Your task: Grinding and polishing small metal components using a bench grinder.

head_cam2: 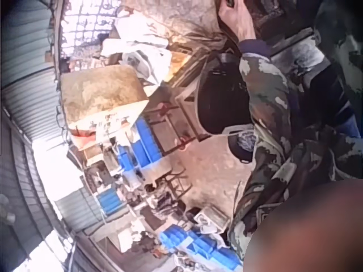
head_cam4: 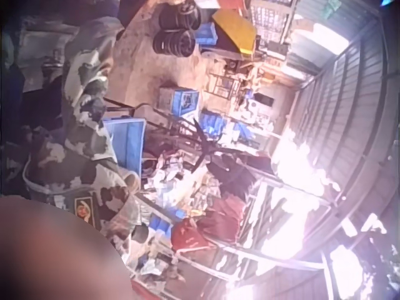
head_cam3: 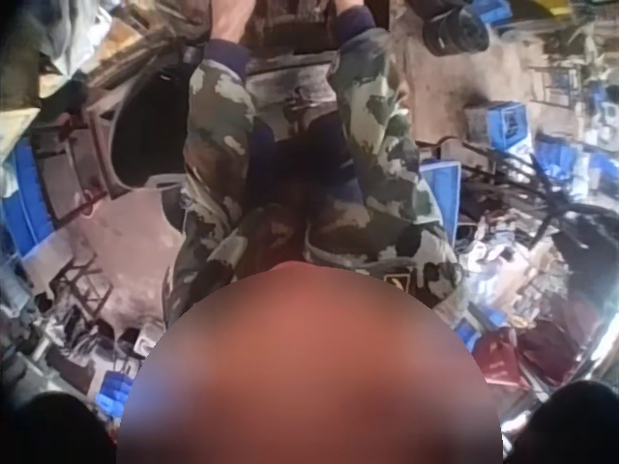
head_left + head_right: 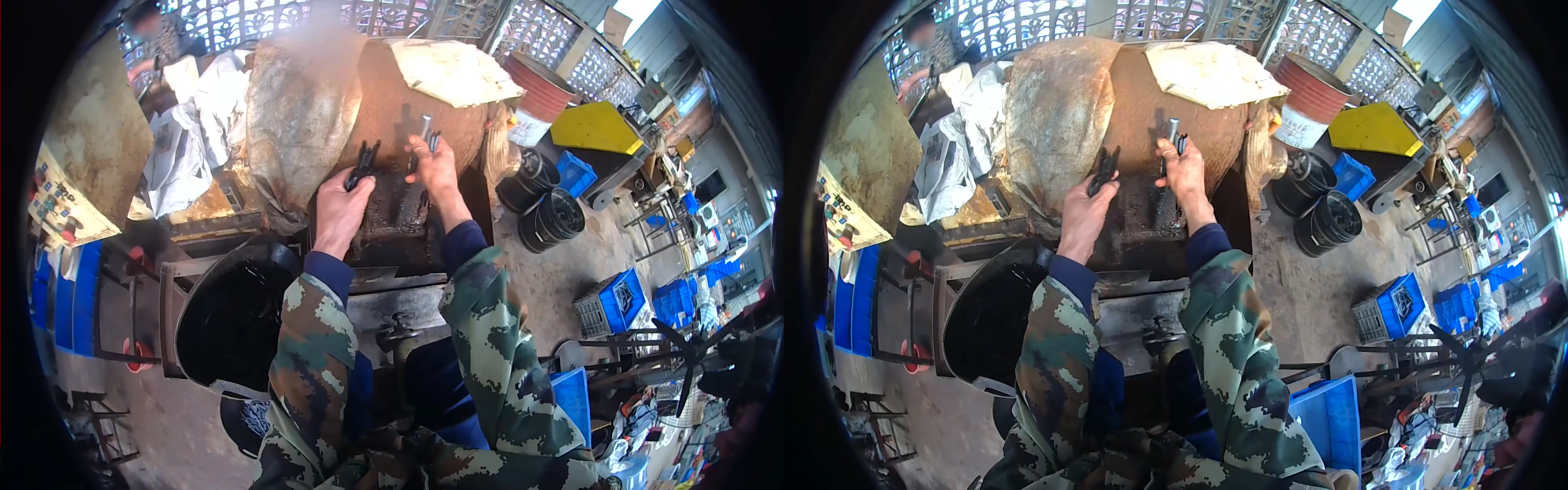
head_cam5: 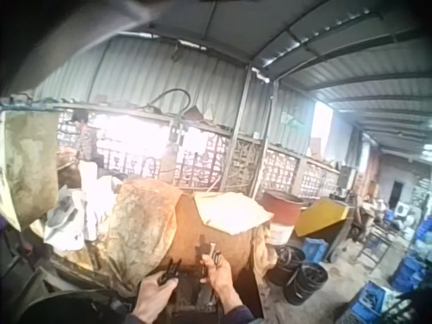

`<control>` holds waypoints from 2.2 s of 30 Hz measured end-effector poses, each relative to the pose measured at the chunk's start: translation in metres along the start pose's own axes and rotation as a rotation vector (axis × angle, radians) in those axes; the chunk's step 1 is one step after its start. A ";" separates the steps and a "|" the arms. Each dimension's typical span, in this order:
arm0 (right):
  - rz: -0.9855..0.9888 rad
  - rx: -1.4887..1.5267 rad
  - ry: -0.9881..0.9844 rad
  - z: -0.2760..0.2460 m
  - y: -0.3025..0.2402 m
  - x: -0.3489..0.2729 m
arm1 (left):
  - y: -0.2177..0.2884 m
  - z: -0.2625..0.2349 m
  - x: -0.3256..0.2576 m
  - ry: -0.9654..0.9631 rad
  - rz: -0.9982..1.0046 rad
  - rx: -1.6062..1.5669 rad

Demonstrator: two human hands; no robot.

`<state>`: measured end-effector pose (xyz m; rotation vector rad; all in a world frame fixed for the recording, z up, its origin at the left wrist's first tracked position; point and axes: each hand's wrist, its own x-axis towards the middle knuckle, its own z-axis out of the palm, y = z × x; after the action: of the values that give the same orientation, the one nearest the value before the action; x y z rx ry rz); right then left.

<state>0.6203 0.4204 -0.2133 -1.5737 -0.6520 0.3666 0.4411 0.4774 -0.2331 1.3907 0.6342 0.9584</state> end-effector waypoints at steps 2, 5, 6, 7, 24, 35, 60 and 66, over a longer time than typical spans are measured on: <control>-0.001 0.059 -0.061 -0.003 -0.004 -0.017 | 0.017 -0.015 -0.003 0.013 -0.069 0.087; 0.062 0.144 -0.162 -0.008 -0.018 -0.069 | 0.016 -0.040 -0.007 0.041 -0.016 0.092; 0.070 0.102 -0.248 -0.022 -0.022 -0.086 | 0.017 -0.040 -0.007 0.028 -0.034 0.114; 0.079 0.063 -0.335 -0.034 -0.023 -0.099 | 0.018 -0.039 -0.008 0.033 -0.072 0.123; -0.416 -0.547 -0.824 -0.109 0.026 -0.207 | -0.076 -0.017 -0.007 -0.427 0.203 0.952; 0.252 -0.015 -0.245 -0.110 0.027 -0.157 | -0.094 0.008 0.004 -0.333 0.273 0.901; 0.192 0.531 -0.057 -0.076 0.013 -0.144 | -0.048 -0.008 0.000 -0.402 -0.400 -0.073; 0.170 0.581 -0.070 -0.076 0.009 -0.150 | -0.085 -0.020 0.009 -0.373 -0.383 0.240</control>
<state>0.5490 0.2692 -0.2346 -1.0628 -0.4122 0.6741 0.4447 0.5021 -0.3175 1.5373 0.7117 0.3136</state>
